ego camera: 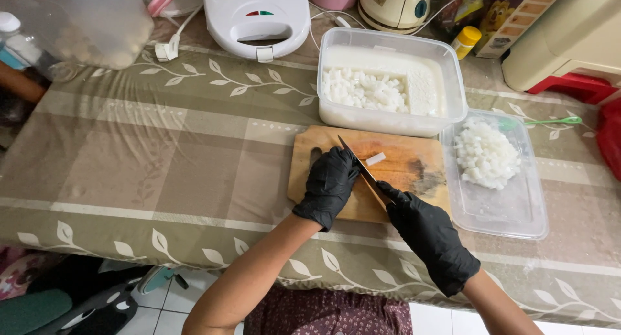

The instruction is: Cutting agar agar strips into small cubes on a cutting board and transferring them into a plastic container.

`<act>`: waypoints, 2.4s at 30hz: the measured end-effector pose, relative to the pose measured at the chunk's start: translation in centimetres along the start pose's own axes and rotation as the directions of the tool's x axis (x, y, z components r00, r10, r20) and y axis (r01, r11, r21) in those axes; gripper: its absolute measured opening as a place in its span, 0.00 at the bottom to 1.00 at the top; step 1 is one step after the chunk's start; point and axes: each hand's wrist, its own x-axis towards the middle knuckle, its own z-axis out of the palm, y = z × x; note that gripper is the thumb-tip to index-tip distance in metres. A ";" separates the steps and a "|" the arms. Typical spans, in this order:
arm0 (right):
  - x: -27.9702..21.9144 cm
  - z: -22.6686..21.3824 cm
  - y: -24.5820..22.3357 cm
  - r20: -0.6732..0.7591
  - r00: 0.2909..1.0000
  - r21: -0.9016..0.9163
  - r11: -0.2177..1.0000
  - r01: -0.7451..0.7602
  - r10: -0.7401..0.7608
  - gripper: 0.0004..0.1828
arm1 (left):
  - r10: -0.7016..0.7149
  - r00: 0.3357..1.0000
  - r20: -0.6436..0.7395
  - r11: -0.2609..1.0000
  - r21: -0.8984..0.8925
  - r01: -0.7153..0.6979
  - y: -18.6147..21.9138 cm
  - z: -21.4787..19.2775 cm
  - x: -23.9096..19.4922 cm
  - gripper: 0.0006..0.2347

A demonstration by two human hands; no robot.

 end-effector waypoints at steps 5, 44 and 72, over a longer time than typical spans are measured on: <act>-1.5 -1.3 -0.7 0.052 0.998 -0.035 0.999 -0.017 0.019 0.31 | 0.033 0.999 -0.017 0.998 0.049 -0.032 -1.0 1.6 -0.4 0.12; 7.5 -2.8 -4.8 -0.256 0.785 0.471 0.637 0.611 -0.563 0.22 | -0.340 0.688 0.641 0.309 -0.615 0.726 -7.6 -17.8 -4.7 0.04; 11.2 -2.3 5.2 -0.038 0.896 0.142 0.885 0.443 -0.442 0.36 | -0.652 0.255 0.714 0.487 0.137 0.863 -6.0 -21.3 4.1 0.18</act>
